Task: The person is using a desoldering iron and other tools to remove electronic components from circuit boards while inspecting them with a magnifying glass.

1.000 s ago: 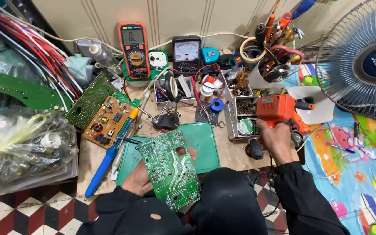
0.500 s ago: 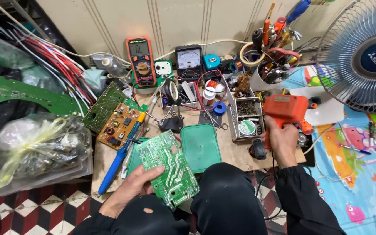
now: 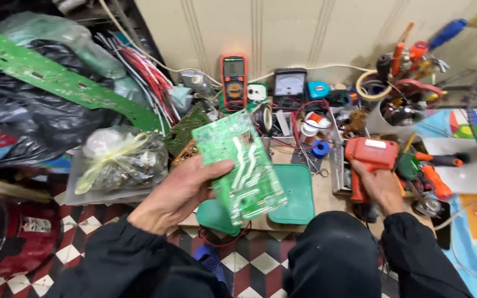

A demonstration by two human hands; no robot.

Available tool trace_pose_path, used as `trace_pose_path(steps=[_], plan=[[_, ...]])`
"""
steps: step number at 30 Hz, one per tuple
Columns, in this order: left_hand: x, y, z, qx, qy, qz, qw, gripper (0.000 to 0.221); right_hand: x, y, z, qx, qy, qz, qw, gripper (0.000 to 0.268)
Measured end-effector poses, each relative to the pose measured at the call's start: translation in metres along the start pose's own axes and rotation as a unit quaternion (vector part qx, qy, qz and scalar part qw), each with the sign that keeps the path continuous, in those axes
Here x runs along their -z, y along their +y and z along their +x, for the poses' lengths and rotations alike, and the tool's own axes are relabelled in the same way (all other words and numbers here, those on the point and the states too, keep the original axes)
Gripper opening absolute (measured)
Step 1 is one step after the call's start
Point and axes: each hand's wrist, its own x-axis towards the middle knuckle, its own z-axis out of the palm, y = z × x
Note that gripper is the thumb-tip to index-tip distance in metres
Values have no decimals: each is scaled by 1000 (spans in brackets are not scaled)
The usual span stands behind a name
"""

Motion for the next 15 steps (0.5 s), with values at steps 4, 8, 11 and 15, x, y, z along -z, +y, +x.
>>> trace_pose_path(steps=[4, 8, 11, 15], plan=[[-2, -4, 14, -40, -51, 28, 998, 35, 23, -12, -19, -23, -44, -127, 991, 102], [2, -14, 18, -217, 49, 258, 940, 28, 75, -73, -74, 14, -7, 11, 1000, 58], [11, -10, 16, -439, 106, 456, 767, 30, 119, -176, -149, 55, -65, 343, 935, 48], [24, 4, 10, -556, 140, 570, 589, 50, 121, -272, -200, 104, -234, 496, 829, 46]])
